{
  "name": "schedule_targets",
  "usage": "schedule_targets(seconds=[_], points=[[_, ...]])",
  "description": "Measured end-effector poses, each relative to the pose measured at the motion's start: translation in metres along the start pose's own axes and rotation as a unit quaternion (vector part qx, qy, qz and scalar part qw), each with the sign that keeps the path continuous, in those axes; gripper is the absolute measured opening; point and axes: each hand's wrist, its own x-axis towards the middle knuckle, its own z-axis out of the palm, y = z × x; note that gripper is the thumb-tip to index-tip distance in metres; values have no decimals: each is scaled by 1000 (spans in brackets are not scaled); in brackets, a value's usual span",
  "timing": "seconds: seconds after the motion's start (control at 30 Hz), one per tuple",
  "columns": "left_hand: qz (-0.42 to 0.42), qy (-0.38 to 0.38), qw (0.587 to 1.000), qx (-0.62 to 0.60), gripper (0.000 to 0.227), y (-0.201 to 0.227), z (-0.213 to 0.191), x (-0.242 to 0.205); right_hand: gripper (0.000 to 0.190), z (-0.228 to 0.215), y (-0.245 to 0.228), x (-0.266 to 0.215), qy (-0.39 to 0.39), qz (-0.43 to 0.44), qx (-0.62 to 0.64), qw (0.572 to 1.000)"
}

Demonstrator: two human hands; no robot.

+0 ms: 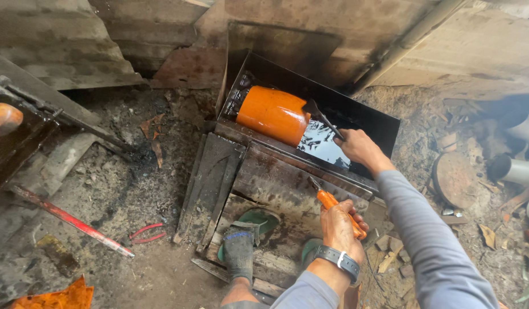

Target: The person repeatedly dips cylindrical ceramic pieces into a black liquid bath using tongs, then places them on a flat surface to drain. The person handles multiple pieces one at a time, rotating them in the bath to coat all sides.

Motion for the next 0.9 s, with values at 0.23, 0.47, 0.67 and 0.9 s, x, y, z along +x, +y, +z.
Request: schedule_targets(seconds=[0.23, 0.47, 0.67, 0.9], points=[[16, -18, 1000, 4, 17, -11, -8, 6, 33, -24, 10, -19, -107, 176, 280, 938], [13, -19, 1000, -2, 16, -9, -9, 12, 32, -14, -4, 0, -220, 215, 357, 882], [18, -24, 999, 11, 14, -3, -6, 8, 34, -4, -2, 7, -244, 173, 475, 828], [-3, -4, 1000, 12, 15, 0, -3, 4, 33, 15, -4, -2, -126, 115, 379, 909]])
